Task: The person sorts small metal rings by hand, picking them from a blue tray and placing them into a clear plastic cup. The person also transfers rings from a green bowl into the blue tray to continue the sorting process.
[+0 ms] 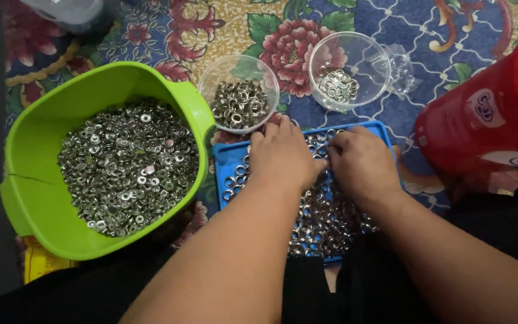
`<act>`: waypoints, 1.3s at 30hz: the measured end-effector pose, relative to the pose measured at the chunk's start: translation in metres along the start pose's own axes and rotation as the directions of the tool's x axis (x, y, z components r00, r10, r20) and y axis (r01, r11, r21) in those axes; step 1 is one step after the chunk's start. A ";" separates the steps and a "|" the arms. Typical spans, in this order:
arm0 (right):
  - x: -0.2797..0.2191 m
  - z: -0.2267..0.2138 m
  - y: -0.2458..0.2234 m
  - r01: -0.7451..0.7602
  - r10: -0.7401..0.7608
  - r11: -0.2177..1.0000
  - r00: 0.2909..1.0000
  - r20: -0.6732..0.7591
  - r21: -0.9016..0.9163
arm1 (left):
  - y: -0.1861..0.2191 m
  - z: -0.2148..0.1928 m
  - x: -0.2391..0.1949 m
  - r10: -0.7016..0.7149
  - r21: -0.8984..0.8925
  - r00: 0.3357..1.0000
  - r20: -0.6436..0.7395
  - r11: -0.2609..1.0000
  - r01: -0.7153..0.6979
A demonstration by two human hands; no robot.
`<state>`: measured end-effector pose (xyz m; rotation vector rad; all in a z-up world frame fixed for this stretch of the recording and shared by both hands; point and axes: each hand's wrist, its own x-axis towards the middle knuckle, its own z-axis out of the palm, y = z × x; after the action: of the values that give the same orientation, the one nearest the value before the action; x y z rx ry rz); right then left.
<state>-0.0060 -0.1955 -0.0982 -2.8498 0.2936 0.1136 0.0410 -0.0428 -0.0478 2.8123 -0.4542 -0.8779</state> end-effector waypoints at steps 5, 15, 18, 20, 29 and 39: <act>-0.001 -0.014 0.003 -0.144 0.140 0.989 0.986 0.096 0.043 | 0.000 -0.009 -0.003 0.010 0.004 1.000 0.024 1.000 -0.010; 0.004 -0.019 0.006 -0.308 0.289 0.947 0.941 0.177 0.092 | -0.009 0.004 0.006 0.034 -0.031 0.999 -0.034 0.999 -0.035; 0.002 -0.029 -0.001 -0.376 0.351 0.916 0.920 0.175 0.138 | -0.013 0.007 0.009 0.052 -0.034 0.997 -0.060 0.998 -0.054; 0.002 -0.029 -0.002 -0.379 0.349 0.910 0.920 0.179 0.170 | -0.014 0.005 0.009 0.053 -0.028 0.997 -0.061 0.998 -0.055; -0.001 -0.039 -0.006 -0.322 0.321 0.849 0.944 0.076 0.418 | -0.002 0.007 0.003 0.012 0.082 0.993 -0.114 0.997 -0.003; 0.037 -0.061 -0.011 -0.013 0.347 0.563 0.911 -0.222 0.826 | 0.015 0.014 0.002 -0.136 -0.128 0.987 -0.088 0.984 0.124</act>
<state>0.0354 -0.2089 -0.0403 -1.8647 0.5534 -0.4230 0.0310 -0.0587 -0.0563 2.7811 -0.1971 -0.7610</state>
